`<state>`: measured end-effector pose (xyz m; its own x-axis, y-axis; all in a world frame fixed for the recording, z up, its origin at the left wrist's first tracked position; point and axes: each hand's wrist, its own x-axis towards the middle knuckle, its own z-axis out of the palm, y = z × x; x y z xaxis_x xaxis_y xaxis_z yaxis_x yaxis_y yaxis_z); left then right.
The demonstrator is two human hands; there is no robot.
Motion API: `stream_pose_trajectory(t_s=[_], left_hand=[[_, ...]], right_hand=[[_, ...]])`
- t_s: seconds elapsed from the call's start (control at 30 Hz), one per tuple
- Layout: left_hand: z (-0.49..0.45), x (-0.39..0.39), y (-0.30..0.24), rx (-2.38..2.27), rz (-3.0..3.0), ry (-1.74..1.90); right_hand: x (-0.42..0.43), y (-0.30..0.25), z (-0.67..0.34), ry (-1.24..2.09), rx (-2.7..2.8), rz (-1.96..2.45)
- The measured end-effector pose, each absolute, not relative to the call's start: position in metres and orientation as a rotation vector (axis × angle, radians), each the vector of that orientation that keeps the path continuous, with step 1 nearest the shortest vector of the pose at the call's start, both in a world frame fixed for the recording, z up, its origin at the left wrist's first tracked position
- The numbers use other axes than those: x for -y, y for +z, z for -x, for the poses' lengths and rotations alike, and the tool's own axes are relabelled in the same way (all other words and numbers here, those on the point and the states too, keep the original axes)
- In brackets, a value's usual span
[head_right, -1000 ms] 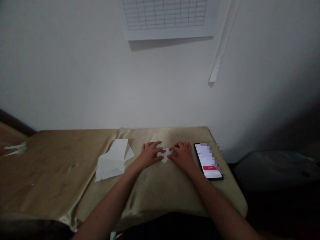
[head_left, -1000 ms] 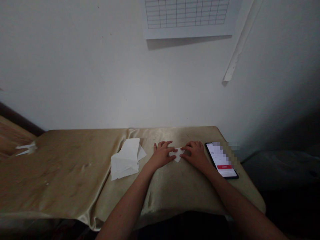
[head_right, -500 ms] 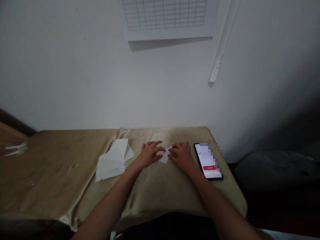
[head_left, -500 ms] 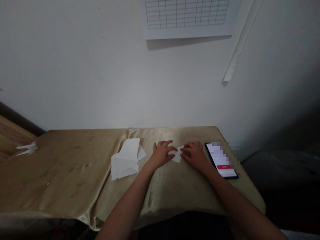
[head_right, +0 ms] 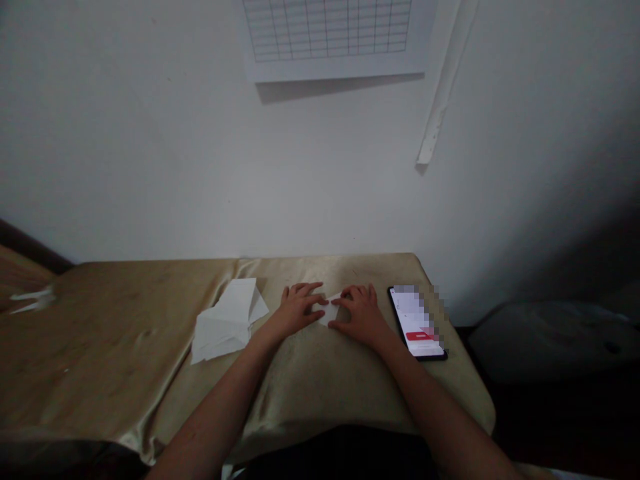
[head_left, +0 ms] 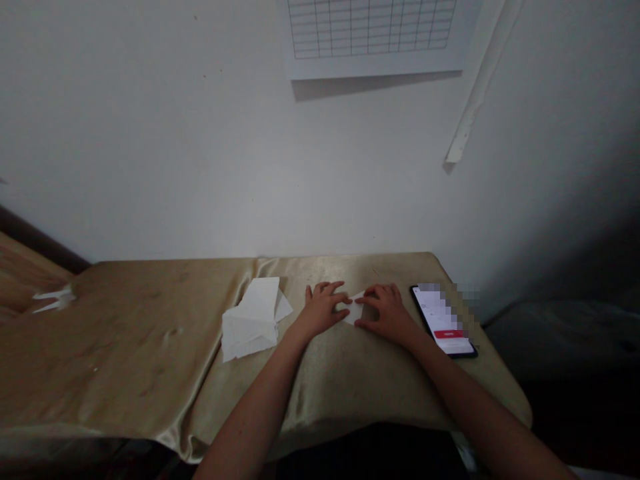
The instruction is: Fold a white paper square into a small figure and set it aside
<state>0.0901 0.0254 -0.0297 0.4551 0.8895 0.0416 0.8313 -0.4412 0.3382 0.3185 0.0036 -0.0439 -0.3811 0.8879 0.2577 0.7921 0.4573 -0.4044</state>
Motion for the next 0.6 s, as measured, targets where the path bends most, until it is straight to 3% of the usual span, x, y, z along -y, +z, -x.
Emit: stream_pose_trajectory(t_s=[0.6], left_hand=[[-0.0872, -0.0274, -0.0286, -1.454, -2.468, 0.336]], right_hand=[[-0.0044, -0.0441, -0.3190, 0.351, 2.314, 1.381]])
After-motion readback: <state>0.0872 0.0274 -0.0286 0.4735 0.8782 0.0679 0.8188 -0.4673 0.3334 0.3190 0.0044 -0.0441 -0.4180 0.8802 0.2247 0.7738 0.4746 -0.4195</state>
